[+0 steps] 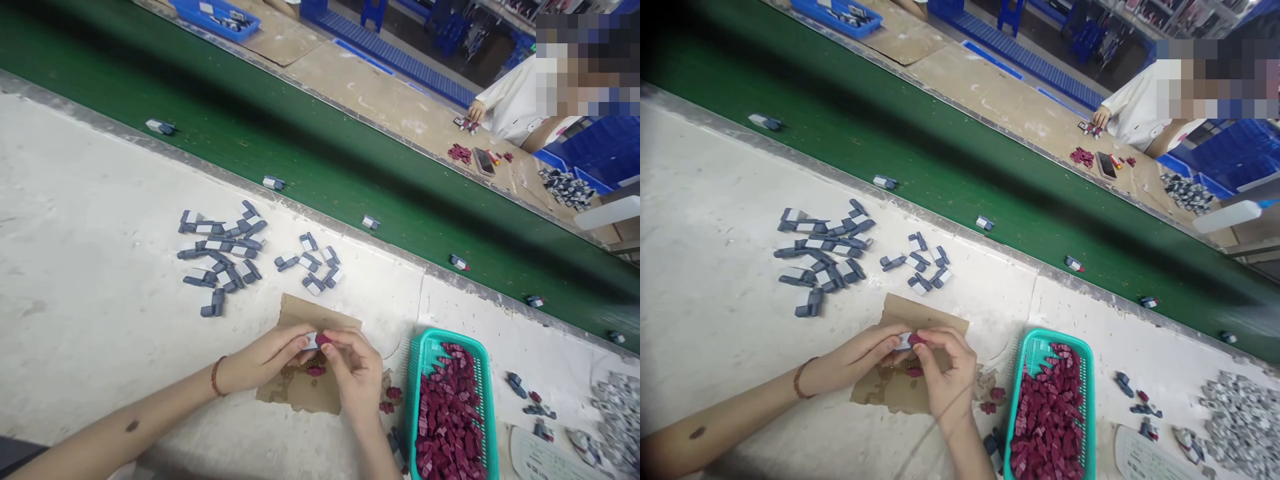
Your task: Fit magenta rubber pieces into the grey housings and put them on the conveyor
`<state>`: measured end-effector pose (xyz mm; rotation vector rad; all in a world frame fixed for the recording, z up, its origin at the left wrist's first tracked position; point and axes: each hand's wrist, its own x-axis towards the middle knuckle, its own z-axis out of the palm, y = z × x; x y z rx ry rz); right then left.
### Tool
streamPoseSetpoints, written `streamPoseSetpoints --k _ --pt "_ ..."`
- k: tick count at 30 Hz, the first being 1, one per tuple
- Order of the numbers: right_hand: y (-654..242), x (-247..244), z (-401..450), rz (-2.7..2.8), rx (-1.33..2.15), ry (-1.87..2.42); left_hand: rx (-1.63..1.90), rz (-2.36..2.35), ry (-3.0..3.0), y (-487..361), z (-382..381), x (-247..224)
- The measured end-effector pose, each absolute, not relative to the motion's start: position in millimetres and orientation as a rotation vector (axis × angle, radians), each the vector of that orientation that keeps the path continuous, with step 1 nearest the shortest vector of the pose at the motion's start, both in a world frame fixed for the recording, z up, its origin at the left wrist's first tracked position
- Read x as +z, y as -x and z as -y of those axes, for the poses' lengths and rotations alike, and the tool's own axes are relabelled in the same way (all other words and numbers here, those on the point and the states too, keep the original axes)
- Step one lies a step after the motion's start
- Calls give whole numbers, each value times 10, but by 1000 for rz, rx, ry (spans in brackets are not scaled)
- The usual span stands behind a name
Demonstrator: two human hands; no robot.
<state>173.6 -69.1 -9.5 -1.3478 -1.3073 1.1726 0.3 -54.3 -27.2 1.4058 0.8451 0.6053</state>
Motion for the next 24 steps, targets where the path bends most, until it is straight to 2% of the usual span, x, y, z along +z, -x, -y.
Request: streamPoseSetpoints --k 15,21,24 --pt "-1851 52 824 1384 1138 1401 476 -896 -1651 -23 560 -199" --pt "-2004 260 977 1544 951 1425 410 -784 -1777 -110 426 -74" --pt "-2367 362 1015 1638 749 1601 423 -811 -1874 -198 152 2"
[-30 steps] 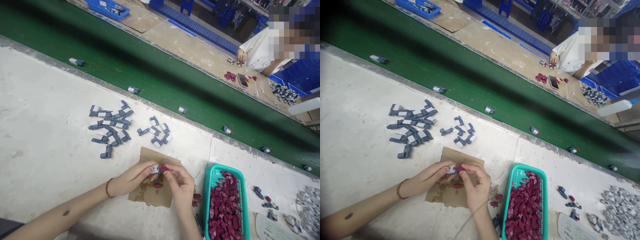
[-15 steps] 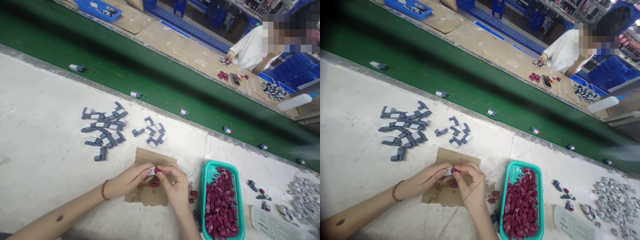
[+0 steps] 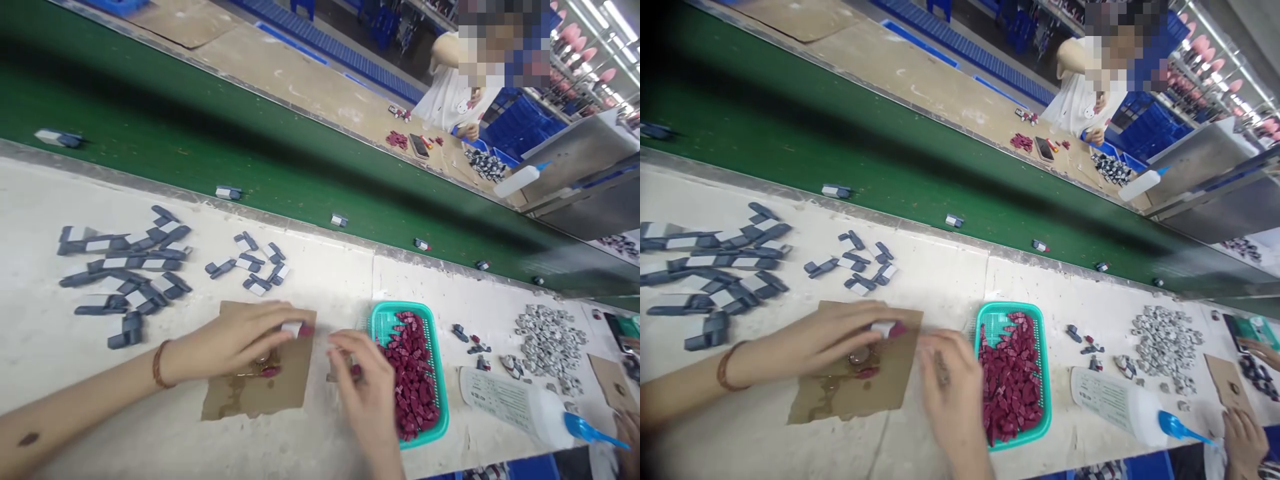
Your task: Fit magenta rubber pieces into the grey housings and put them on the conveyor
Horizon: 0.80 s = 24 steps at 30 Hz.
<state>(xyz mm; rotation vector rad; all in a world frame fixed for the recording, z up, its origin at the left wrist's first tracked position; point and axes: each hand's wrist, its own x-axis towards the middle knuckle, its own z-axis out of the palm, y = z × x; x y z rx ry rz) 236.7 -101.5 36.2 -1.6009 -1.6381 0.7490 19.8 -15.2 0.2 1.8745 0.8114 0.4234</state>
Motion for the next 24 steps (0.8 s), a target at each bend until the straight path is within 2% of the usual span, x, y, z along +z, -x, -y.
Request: streamPoseSetpoints --k 5,10,13,20,24 --pt "-3125 221 1005 1818 184 2140 600 -1076 -2142 -426 -676 -119" --pt "-3354 -47 970 1977 -56 2130 658 -1301 -2349 -792 -1395 -358" --pt "-3340 -51 959 1912 28 2101 676 -1247 -2396 -1072 -1548 -379" --pt "-3252 181 956 1446 534 2028 555 -980 -2446 -1702 -1620 -298" --pt "-3010 234 1064 1242 560 1899 589 -935 -2353 -1652 -1529 -249"
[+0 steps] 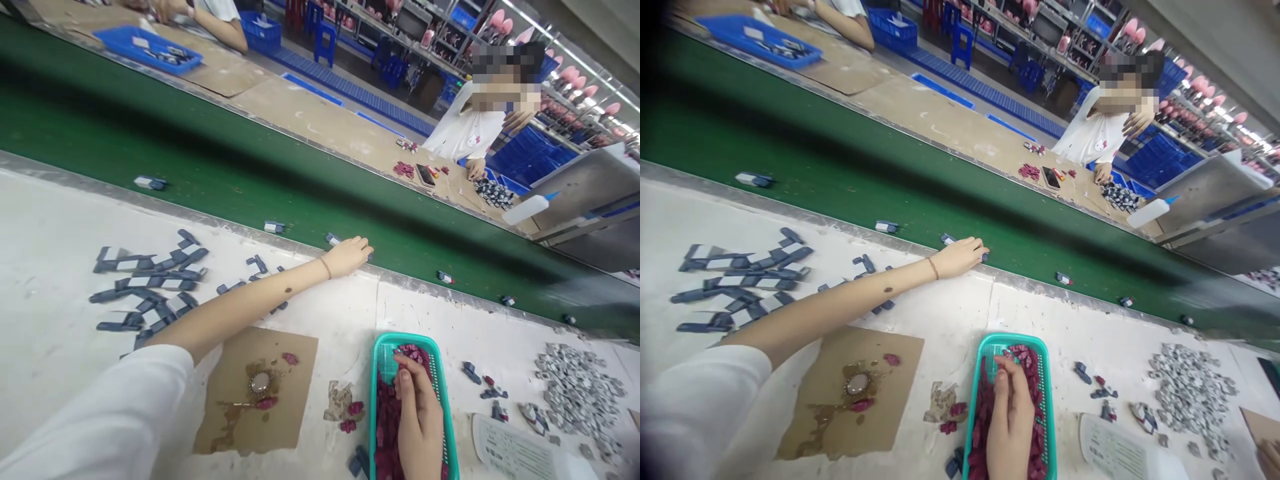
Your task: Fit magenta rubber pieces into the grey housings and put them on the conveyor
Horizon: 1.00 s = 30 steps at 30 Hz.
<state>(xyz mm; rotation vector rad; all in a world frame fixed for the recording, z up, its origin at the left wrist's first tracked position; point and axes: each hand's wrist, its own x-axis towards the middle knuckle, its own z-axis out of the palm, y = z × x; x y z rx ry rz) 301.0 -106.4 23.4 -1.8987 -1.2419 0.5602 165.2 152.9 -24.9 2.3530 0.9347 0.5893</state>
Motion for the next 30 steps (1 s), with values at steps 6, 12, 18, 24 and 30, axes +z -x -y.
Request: streamPoseSetpoints --k 6,12,18,24,30 --pt "-2519 82 1233 1033 862 1661 659 -861 -2054 -922 -789 -176" --pt "-2101 -90 1031 1313 1035 1605 570 -1002 -1013 -279 -118 -44" --pt "-1759 -212 892 1663 1053 1561 684 -1142 -845 23 168 -64" --pt "-1674 -355 813 2226 554 1329 773 -1017 -633 72 322 -135" --pt "-1635 -337 765 2381 261 1272 874 -1020 -662 111 326 -232"
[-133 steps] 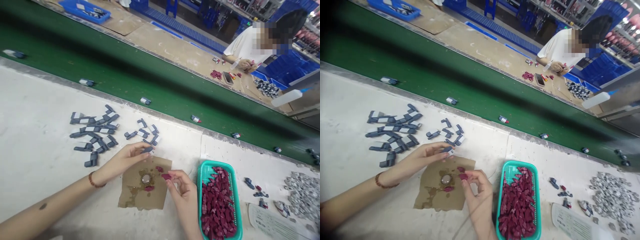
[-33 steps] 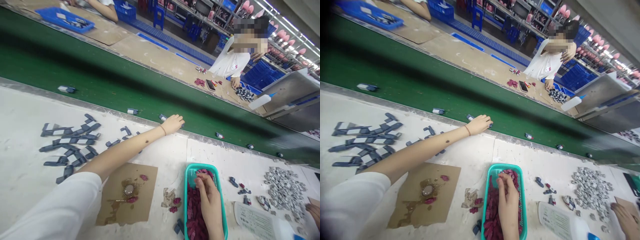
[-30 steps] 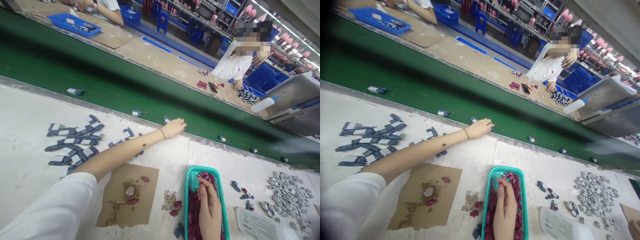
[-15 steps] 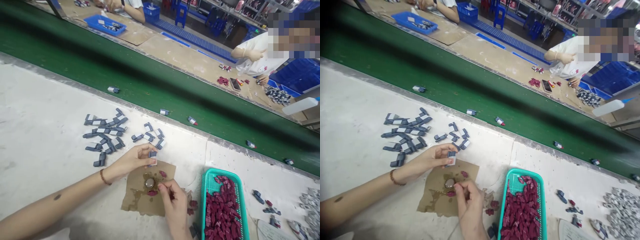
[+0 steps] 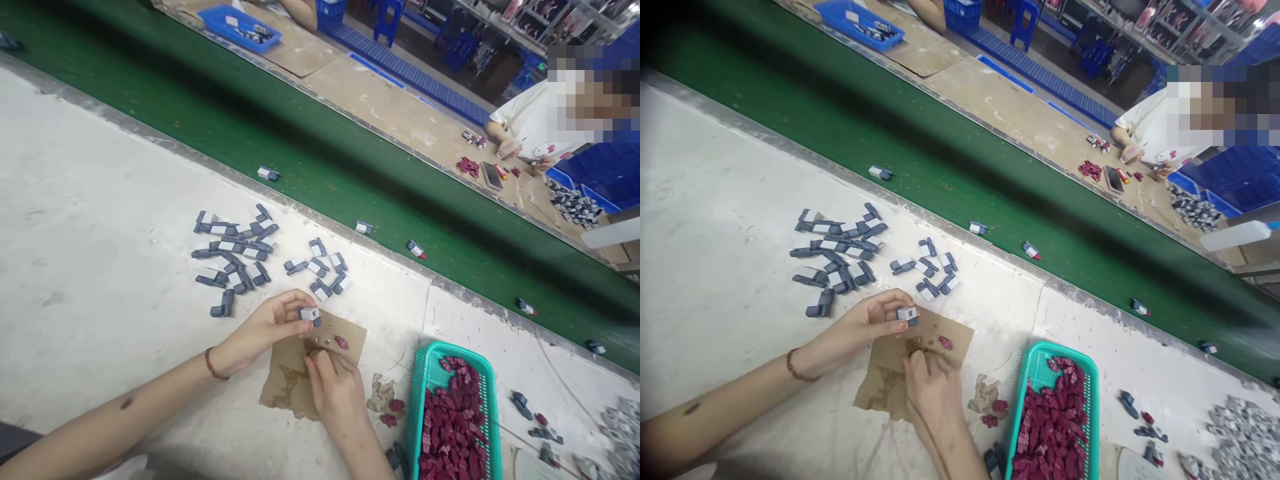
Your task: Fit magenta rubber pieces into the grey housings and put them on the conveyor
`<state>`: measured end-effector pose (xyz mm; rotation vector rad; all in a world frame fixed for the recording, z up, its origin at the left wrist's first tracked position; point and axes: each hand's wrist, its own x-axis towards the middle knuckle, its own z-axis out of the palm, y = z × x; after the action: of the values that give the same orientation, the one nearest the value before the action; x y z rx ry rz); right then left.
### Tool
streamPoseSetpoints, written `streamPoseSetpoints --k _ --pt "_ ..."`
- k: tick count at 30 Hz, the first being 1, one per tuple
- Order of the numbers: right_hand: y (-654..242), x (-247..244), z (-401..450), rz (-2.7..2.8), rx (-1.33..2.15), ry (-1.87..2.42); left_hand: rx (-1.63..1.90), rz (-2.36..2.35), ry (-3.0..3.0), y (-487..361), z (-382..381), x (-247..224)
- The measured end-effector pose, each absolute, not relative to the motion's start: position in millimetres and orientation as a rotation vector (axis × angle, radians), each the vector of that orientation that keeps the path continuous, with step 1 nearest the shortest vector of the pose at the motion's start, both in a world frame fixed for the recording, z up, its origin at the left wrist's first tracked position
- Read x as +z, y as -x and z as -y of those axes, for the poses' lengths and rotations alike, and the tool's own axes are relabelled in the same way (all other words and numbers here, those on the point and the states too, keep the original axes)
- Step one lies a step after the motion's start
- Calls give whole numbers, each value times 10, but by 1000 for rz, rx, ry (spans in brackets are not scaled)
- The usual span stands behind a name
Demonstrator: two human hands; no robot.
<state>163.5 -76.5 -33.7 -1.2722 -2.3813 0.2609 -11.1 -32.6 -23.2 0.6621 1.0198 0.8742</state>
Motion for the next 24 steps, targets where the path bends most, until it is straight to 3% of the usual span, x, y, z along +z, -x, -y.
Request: streamPoseSetpoints --k 10,14,18,24 --pt "-1627 -365 788 2383 343 1299 933 -960 -908 66 351 -374" --pt "-1681 -302 759 2144 787 1384 915 -1079 -1187 56 399 -389" --pt "-1757 -226 728 1490 1328 1422 918 -1129 -1571 46 475 -429" --pt "-1716 -171 656 1112 1371 1312 996 -996 -1968 5 524 -456"
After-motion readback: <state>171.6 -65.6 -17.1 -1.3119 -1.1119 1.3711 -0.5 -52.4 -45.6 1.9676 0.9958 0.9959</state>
